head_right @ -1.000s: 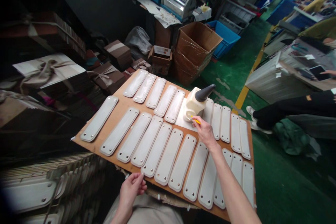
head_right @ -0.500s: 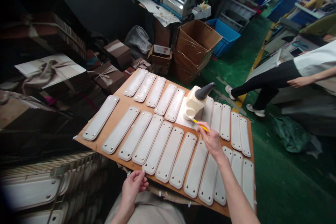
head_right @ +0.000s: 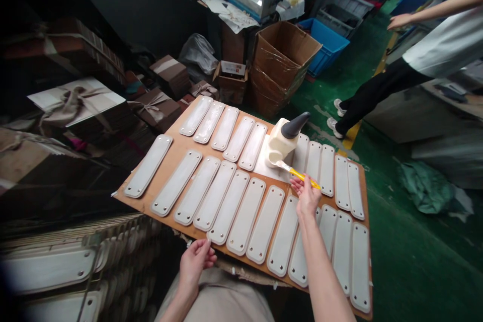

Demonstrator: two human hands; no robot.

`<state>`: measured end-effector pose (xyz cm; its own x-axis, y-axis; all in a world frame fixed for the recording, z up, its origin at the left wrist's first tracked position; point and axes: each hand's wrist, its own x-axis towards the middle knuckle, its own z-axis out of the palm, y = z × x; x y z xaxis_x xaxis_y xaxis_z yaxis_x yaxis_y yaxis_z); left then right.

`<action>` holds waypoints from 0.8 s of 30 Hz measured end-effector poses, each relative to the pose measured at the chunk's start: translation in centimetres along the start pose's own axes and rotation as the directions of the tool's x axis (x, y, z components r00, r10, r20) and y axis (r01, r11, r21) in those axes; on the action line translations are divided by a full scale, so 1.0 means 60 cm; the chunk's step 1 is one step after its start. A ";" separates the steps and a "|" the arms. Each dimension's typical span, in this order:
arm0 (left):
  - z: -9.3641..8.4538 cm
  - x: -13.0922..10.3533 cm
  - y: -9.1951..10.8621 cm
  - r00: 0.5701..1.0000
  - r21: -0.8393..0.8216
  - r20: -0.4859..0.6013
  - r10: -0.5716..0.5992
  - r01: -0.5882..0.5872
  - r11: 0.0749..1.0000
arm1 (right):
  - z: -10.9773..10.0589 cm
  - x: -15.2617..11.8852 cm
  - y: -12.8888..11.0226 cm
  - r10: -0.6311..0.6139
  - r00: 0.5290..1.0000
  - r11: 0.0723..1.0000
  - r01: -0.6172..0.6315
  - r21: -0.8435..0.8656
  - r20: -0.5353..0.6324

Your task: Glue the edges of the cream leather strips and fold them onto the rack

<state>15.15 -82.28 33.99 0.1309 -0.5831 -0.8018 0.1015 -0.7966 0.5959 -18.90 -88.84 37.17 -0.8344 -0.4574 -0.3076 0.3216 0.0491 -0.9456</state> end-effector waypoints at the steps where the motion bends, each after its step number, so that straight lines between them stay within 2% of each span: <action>1: 0.000 0.000 0.000 1.000 -0.002 -0.004 0.004 -0.004 1.000 | -0.005 -0.002 -0.003 0.012 1.000 1.000 -0.012 0.011 -0.005; 4: 0.003 -0.001 -0.001 1.000 -0.009 -0.027 0.012 -0.012 1.000 | -0.002 0.000 -0.003 0.053 0.999 0.997 -0.053 0.056 0.006; 9: 0.004 -0.009 -0.004 0.999 -0.004 -0.042 0.030 -0.030 1.000 | 0.023 0.019 0.023 0.099 0.994 0.991 -0.102 0.088 0.038; 13: 0.002 -0.021 -0.011 0.999 0.017 -0.027 0.019 -0.019 1.000 | 0.001 0.011 0.032 0.106 0.994 0.989 -0.105 0.102 -0.007; 16: 0.007 -0.029 -0.020 0.996 0.069 0.061 -0.060 0.055 0.996 | -0.032 -0.018 0.024 0.093 0.995 0.990 -0.090 0.108 -0.025; 19: 0.019 -0.035 -0.029 0.976 0.165 0.168 -0.141 0.113 0.980 | -0.054 -0.063 0.014 0.083 0.995 0.993 -0.087 0.084 0.046; 24: 0.042 -0.040 -0.031 0.966 0.243 0.190 -0.176 0.127 0.962 | -0.048 -0.129 0.010 0.045 0.973 0.999 -0.040 -0.024 0.228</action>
<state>12.15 -79.81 34.66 -0.0791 -0.4535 -0.8877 -0.1252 -0.8790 0.4602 -13.51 -82.71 38.68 -0.6950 -0.6453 -0.3172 0.3441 0.0888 -0.9347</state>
